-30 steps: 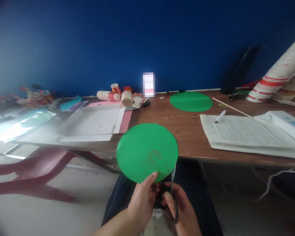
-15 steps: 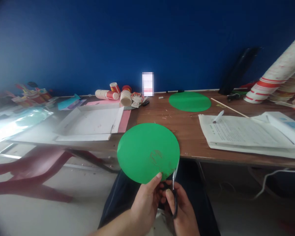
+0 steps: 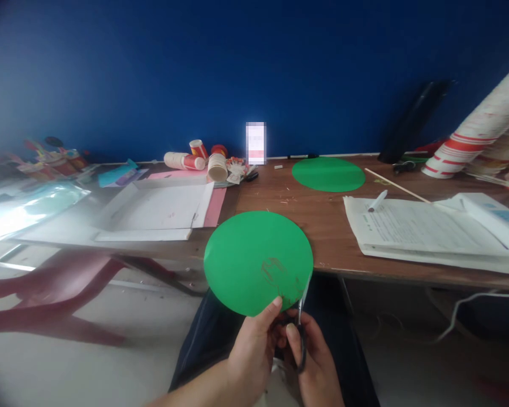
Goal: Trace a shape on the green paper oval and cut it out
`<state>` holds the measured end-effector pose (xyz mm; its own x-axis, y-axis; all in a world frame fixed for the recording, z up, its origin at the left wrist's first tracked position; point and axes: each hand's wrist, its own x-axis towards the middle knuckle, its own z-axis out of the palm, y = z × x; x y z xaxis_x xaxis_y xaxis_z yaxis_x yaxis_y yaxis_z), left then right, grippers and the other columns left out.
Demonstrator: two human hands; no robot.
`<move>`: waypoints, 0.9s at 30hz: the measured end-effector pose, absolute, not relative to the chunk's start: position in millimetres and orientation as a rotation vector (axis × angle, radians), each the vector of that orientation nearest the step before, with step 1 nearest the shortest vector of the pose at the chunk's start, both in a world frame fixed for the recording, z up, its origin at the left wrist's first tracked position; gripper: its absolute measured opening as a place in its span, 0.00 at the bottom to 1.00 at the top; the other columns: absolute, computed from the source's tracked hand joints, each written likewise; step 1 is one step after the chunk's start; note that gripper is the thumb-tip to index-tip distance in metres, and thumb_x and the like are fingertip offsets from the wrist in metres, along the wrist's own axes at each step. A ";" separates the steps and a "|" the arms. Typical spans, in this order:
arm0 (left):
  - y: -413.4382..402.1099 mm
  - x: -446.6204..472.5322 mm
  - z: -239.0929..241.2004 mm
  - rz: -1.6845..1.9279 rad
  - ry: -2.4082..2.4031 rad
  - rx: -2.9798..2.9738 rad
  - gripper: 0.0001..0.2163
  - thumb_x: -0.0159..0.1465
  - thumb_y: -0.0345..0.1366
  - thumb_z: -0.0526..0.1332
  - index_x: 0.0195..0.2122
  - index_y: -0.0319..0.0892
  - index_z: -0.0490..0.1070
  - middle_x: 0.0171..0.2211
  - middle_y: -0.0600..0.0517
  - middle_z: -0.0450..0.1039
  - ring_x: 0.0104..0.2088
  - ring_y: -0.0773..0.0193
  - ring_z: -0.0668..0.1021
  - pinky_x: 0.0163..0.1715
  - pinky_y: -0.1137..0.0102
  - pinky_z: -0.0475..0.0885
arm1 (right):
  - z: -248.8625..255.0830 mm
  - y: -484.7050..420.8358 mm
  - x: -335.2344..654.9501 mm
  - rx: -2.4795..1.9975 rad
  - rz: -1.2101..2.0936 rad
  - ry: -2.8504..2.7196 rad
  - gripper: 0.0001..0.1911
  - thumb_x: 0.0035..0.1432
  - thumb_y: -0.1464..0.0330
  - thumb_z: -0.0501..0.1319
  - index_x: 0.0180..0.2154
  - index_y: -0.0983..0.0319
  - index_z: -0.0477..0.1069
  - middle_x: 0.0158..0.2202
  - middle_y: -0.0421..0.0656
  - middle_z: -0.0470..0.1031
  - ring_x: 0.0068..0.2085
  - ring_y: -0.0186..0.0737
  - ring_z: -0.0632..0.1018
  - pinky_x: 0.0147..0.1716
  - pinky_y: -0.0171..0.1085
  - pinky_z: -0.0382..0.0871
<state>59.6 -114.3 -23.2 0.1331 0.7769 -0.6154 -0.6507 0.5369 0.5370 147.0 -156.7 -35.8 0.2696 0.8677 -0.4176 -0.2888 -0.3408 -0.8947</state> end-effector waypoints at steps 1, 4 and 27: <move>-114.2 59.7 -23.5 1.050 0.991 0.150 0.26 0.48 0.48 0.76 0.41 0.35 0.73 0.27 0.51 0.73 0.22 0.70 0.67 0.24 0.72 0.60 | -36.9 -156.6 147.9 -1.442 1.338 -0.581 0.25 0.52 0.48 0.69 0.45 0.56 0.75 0.33 0.40 0.82 0.37 0.46 0.81 0.38 0.40 0.75; -113.9 59.6 -23.9 1.044 0.966 0.140 0.26 0.49 0.48 0.75 0.41 0.35 0.73 0.27 0.50 0.74 0.22 0.70 0.68 0.23 0.72 0.60 | -39.3 -156.3 150.0 -1.426 1.357 -0.589 0.26 0.50 0.47 0.70 0.45 0.55 0.75 0.33 0.40 0.82 0.35 0.46 0.81 0.36 0.39 0.75; -113.7 56.9 -20.0 1.060 0.946 0.122 0.27 0.46 0.47 0.77 0.42 0.36 0.73 0.29 0.51 0.74 0.23 0.70 0.69 0.23 0.72 0.60 | -40.3 -153.4 151.4 -1.456 1.298 -0.640 0.25 0.47 0.47 0.71 0.40 0.56 0.78 0.27 0.40 0.78 0.32 0.45 0.79 0.33 0.40 0.74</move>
